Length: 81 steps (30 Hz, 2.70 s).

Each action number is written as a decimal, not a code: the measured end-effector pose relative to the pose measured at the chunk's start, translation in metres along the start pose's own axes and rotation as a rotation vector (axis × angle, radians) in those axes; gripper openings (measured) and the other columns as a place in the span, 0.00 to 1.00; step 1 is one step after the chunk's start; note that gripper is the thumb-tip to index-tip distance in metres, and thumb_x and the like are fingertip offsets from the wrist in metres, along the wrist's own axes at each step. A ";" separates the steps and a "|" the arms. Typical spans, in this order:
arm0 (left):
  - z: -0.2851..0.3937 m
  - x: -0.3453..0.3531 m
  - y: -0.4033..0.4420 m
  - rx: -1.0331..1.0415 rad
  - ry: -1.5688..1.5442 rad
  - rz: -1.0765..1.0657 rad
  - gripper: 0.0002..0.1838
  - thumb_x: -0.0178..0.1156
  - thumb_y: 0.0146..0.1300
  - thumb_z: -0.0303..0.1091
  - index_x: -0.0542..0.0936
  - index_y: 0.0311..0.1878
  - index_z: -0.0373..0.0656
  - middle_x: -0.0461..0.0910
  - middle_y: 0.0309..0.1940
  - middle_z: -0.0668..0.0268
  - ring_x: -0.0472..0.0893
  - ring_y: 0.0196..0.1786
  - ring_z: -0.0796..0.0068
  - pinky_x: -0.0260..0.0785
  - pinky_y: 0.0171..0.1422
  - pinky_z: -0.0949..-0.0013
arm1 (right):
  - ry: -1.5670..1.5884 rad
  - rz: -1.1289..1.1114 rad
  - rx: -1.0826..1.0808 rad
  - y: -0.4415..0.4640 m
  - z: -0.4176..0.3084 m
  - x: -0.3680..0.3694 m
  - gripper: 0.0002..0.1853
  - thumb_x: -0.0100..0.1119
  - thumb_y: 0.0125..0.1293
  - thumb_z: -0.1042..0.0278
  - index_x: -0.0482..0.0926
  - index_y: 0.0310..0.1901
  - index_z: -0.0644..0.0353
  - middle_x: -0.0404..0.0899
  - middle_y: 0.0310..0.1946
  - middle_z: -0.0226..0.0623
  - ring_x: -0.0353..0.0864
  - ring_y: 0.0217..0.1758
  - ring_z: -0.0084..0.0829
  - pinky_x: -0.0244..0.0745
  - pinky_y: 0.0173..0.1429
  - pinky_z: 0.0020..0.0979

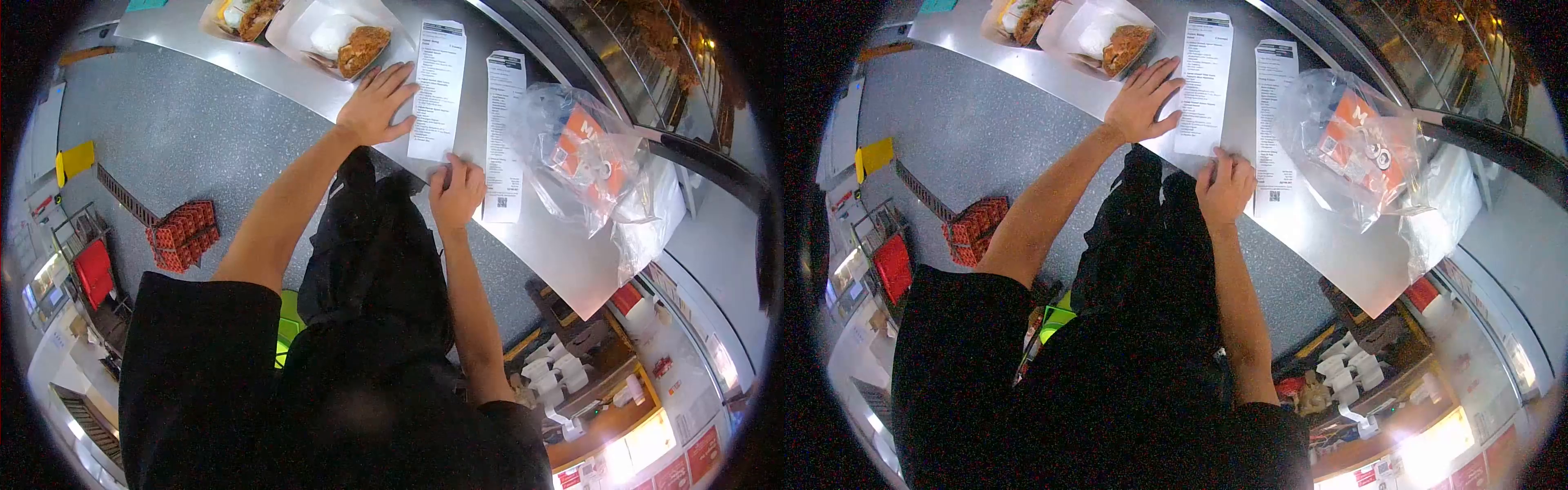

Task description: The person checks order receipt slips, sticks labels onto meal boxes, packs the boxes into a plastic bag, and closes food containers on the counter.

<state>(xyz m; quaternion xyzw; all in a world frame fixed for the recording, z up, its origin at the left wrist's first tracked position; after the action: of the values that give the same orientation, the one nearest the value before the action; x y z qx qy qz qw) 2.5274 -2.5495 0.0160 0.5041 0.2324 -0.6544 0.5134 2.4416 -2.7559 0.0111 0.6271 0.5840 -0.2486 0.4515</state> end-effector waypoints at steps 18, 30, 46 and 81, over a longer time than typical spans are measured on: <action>-0.005 -0.005 -0.006 0.034 -0.135 0.047 0.29 0.60 0.61 0.46 0.72 0.61 0.39 0.62 0.70 0.45 0.61 0.73 0.47 0.54 0.75 0.44 | 0.307 0.035 0.114 0.015 -0.007 -0.020 0.11 0.60 0.61 0.73 0.79 0.46 0.62 0.74 0.35 0.40 0.73 0.38 0.39 0.68 0.43 0.37; -0.104 -0.145 -0.051 -0.069 -0.399 0.307 0.14 0.64 0.57 0.34 0.78 0.46 0.42 0.79 0.42 0.56 0.79 0.47 0.53 0.73 0.52 0.56 | 0.536 -0.083 -0.168 0.290 -0.272 0.003 0.10 0.57 0.70 0.68 0.84 0.43 0.66 0.85 0.40 0.42 0.84 0.42 0.30 0.75 0.47 0.28; -0.328 -0.250 -0.054 -0.305 -0.169 0.205 0.06 0.64 0.53 0.27 0.83 0.36 0.43 0.77 0.34 0.61 0.79 0.44 0.58 0.75 0.47 0.58 | -0.221 -0.731 -0.053 0.388 -0.339 0.186 0.27 0.51 0.67 0.50 0.82 0.44 0.73 0.80 0.45 0.65 0.82 0.52 0.57 0.73 0.60 0.46; -0.344 -0.437 0.022 -0.004 -0.263 0.050 0.16 0.66 0.54 0.31 0.78 0.46 0.42 0.73 0.45 0.59 0.73 0.49 0.62 0.66 0.51 0.63 | 0.331 -0.363 -0.357 0.267 -0.409 0.145 0.07 0.58 0.66 0.67 0.80 0.39 0.61 0.82 0.37 0.43 0.82 0.41 0.47 0.77 0.45 0.44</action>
<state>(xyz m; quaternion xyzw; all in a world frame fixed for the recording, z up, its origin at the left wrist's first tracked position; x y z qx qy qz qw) 2.6770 -2.0838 0.2818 0.4185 0.1515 -0.7015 0.5566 2.6371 -2.3083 0.1545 0.4552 0.7867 -0.1132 0.4012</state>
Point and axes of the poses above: each hand's wrist, its own y-axis towards the middle knuckle, its own x-axis out of the palm, z = x × y, the point moved 5 cm from there along y, towards the middle knuckle
